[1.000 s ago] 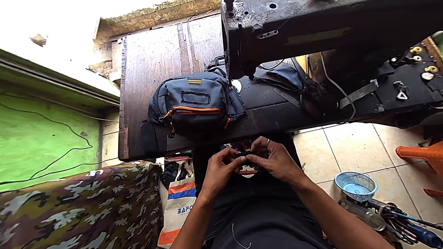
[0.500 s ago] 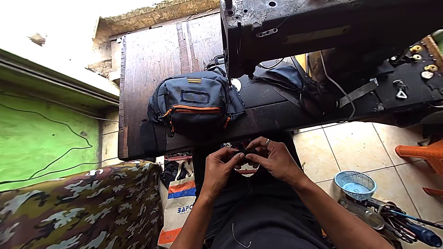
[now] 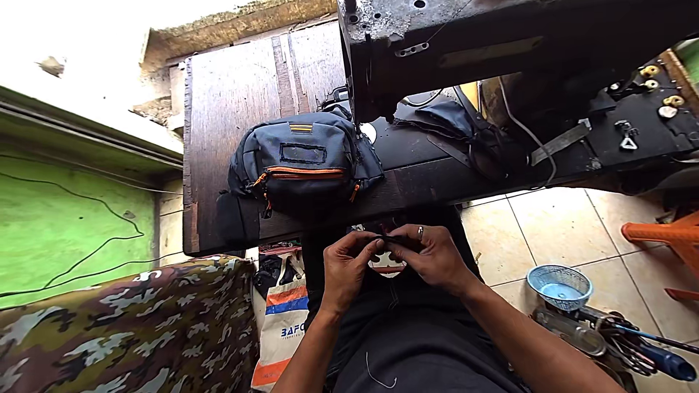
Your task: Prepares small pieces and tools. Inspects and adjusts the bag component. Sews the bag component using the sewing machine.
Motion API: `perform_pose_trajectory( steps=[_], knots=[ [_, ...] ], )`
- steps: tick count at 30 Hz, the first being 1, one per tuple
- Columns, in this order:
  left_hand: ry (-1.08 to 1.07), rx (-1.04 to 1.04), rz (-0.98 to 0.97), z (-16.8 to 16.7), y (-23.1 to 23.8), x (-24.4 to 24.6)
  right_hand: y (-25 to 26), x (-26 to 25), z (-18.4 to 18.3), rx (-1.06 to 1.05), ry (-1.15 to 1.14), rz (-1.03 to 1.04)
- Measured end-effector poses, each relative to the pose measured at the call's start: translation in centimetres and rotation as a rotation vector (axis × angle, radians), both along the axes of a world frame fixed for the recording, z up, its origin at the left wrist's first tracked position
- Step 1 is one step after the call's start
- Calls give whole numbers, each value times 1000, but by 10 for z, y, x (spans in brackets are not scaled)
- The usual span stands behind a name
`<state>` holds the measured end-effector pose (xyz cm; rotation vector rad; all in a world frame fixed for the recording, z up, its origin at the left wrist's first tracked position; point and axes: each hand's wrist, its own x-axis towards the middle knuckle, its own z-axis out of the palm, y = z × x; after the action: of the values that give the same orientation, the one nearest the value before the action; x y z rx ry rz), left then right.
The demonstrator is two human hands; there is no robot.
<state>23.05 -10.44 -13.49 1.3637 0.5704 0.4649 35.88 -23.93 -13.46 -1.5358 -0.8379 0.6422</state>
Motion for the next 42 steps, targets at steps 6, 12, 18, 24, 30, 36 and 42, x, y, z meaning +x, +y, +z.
perform_pose_trajectory(
  steps=[6, 12, 18, 24, 30, 36, 42],
  knots=[
    [163, -305, -68, 22, -1, -1, -7, 6, -1, 172, -1122, -7],
    [152, -252, 6, 34, 0, 1, -8, 6, -3, 187, -1278, 18],
    [166, -37, -136, 16, 18, -8, -9, 8, -1, -72, -99, 90],
    [167, 151, -312, 10, 21, -7, 8, 4, 12, -260, 542, 76],
    [207, 113, -323, 15, 11, -1, 17, -16, -1, -303, -29, -212],
    [253, -195, -186, 19, -9, 5, 17, -13, -16, -129, -299, -268],
    [266, -280, -126, 26, -5, 7, 3, -1, -4, -131, -112, -146]
  ],
)
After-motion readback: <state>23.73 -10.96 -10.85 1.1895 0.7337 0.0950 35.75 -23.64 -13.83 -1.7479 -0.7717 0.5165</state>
